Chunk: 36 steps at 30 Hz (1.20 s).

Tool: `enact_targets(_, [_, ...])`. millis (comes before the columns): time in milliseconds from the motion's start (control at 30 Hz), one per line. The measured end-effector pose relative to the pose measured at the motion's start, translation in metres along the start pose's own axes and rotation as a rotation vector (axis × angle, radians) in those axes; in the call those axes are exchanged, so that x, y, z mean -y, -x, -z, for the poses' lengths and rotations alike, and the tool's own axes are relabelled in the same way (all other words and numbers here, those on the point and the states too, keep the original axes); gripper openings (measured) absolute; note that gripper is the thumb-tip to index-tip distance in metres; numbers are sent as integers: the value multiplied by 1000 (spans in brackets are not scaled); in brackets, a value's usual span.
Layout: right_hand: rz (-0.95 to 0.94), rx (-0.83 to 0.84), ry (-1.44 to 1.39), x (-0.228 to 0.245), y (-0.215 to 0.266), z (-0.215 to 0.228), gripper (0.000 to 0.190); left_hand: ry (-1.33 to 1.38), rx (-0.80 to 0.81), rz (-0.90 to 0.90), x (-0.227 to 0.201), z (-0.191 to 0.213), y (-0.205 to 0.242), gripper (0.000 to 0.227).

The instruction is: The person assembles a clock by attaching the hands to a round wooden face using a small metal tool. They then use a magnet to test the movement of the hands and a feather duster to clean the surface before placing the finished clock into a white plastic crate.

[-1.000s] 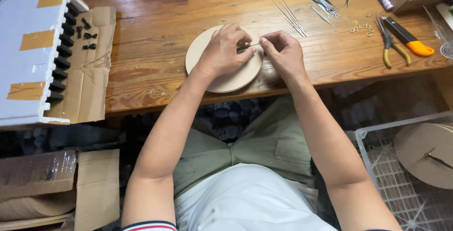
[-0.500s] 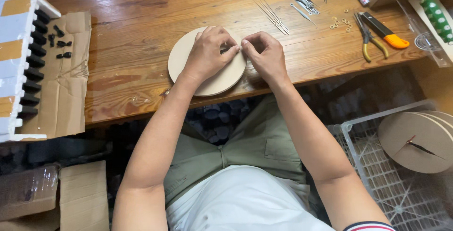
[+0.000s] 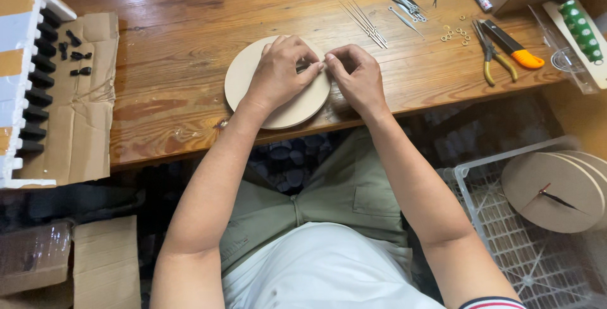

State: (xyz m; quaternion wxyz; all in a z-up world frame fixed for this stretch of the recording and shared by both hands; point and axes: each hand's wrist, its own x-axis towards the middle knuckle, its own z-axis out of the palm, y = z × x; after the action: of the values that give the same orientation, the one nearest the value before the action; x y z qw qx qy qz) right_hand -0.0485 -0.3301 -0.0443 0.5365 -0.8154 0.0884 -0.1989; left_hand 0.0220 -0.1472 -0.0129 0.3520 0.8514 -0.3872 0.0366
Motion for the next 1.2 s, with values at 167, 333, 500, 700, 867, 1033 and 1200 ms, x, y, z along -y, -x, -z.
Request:
enact_targets(167, [45, -12, 28, 16, 10, 3, 15, 73, -44, 1, 1, 5, 5, 15])
enact_targets(333, [71, -26, 49, 18, 15, 5, 17, 93, -217, -148, 22, 28, 26, 15])
enact_targets(500, [132, 41, 111, 1, 3, 19, 15, 41, -337, -50, 24, 70, 71, 15])
enact_targets(700, [190, -124, 424, -23, -58, 79, 11, 53, -477, 48, 43, 69, 99, 19])
enact_targets(867, [129, -34, 410, -65, -88, 91, 8, 227, -479, 148, 52, 69, 104, 17])
enact_targets(1033, [-101, 13, 492, -35, -84, 82, 21, 139, -424, 142, 48, 66, 104, 19])
enact_targets(1200, [-139, -30, 543, -55, -96, 79, 18, 141, -422, 154, 48, 67, 105, 22])
